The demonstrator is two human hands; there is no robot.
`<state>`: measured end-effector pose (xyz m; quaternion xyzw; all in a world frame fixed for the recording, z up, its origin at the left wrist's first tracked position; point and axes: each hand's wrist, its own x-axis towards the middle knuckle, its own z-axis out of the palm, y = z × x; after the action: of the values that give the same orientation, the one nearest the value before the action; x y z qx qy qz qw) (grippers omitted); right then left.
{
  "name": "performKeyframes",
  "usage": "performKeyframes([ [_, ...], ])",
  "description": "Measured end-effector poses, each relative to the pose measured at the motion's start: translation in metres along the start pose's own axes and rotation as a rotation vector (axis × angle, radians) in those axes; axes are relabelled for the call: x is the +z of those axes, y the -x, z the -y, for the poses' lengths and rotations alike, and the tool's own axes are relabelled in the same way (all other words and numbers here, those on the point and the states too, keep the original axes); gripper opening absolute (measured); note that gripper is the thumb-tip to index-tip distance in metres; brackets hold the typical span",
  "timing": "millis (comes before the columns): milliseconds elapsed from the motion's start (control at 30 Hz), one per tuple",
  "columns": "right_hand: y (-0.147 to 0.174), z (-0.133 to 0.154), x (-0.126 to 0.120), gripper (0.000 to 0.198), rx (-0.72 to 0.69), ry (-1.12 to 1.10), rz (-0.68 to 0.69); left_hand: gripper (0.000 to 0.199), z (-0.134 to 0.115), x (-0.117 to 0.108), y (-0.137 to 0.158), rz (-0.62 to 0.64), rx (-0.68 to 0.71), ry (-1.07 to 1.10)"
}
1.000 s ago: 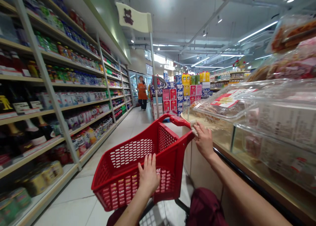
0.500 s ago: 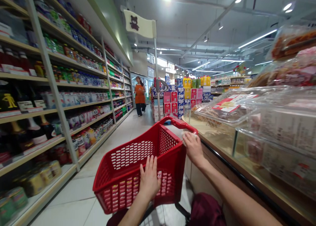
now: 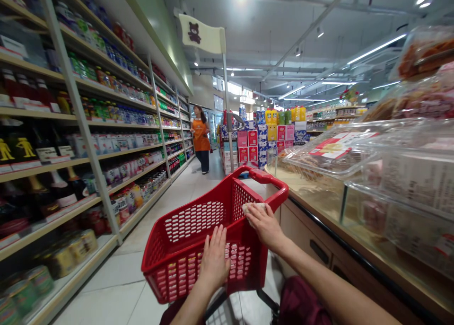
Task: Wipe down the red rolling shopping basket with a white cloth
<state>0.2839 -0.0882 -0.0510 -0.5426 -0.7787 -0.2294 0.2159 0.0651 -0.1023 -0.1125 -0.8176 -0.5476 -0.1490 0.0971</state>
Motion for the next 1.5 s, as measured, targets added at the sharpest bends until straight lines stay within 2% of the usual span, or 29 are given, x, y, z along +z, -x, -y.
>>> performKeyframes([
  [67, -0.001, -0.008, -0.004, 0.042, 0.037, 0.018, -0.012, 0.068, 0.003, 0.002, 0.001, -0.009, -0.038, -0.006],
  [167, -0.006, -0.029, -0.016, 0.044, 0.300, 0.093, -0.065, 0.068, 0.005, 0.005, 0.002, -0.028, -0.092, -0.002],
  [233, -0.008, -0.027, -0.016, 0.044, 0.370, 0.097, -0.061, 0.069, 0.004, 0.004, 0.001, -0.022, -0.098, 0.014],
  [267, -0.007, -0.020, -0.013, 0.043, 0.331, 0.074, -0.041, 0.070, 0.003, 0.003, 0.000, -0.011, -0.098, 0.022],
  [367, -0.004, 0.006, 0.000, 0.042, 0.065, -0.039, 0.040, 0.071, 0.002, -0.002, -0.002, 0.041, -0.055, 0.042],
  [433, -0.005, 0.008, 0.002, 0.042, 0.011, -0.068, 0.060, 0.071, 0.002, -0.005, -0.003, 0.074, -0.028, 0.049],
  [467, -0.007, 0.003, 0.001, 0.042, 0.058, -0.056, 0.052, 0.071, 0.002, -0.006, -0.003, 0.082, -0.022, 0.051],
  [567, -0.011, -0.021, -0.007, 0.045, 0.321, 0.027, -0.014, 0.073, -0.001, -0.007, -0.005, 0.088, -0.023, 0.060],
  [633, -0.011, -0.025, -0.007, 0.046, 0.389, 0.047, -0.041, 0.072, -0.003, -0.007, -0.007, 0.088, -0.026, 0.066],
  [667, -0.010, -0.020, -0.004, 0.045, 0.353, 0.033, -0.036, 0.072, -0.004, -0.007, -0.008, 0.092, -0.027, 0.068],
  [800, -0.005, 0.003, 0.010, 0.043, 0.040, -0.057, 0.036, 0.072, -0.006, -0.009, -0.010, 0.121, -0.022, 0.082],
  [867, -0.007, 0.000, 0.010, 0.043, 0.087, -0.046, 0.029, 0.073, -0.006, -0.009, -0.010, 0.130, -0.018, 0.082],
  [967, -0.013, -0.010, 0.006, 0.046, 0.325, 0.013, -0.027, 0.074, -0.008, -0.009, -0.009, 0.106, -0.019, 0.070],
  [1000, -0.014, -0.009, 0.006, 0.046, 0.358, 0.020, -0.038, 0.074, -0.008, -0.008, -0.009, 0.094, -0.022, 0.068],
  [1033, -0.013, -0.005, 0.008, 0.046, 0.343, 0.015, -0.039, 0.074, -0.008, -0.008, -0.009, 0.088, -0.023, 0.070],
  [1133, -0.009, 0.015, 0.021, 0.043, 0.081, -0.050, 0.014, 0.073, -0.001, -0.009, -0.007, 0.121, -0.007, 0.082],
  [1200, -0.007, 0.023, 0.026, 0.043, -0.012, -0.068, 0.037, 0.071, 0.009, -0.011, -0.002, 0.150, -0.039, 0.073],
  [1367, -0.012, 0.023, 0.025, 0.046, 0.247, -0.019, -0.021, 0.069, 0.031, -0.011, 0.011, 0.113, -0.103, 0.004],
  [1433, -0.011, 0.038, 0.028, 0.046, 0.189, -0.055, 0.004, 0.068, 0.033, -0.010, 0.012, 0.099, -0.103, 0.000],
  [1500, -0.008, 0.058, 0.035, 0.047, 0.028, -0.104, 0.056, 0.066, 0.035, -0.009, 0.014, 0.098, -0.115, 0.002],
])
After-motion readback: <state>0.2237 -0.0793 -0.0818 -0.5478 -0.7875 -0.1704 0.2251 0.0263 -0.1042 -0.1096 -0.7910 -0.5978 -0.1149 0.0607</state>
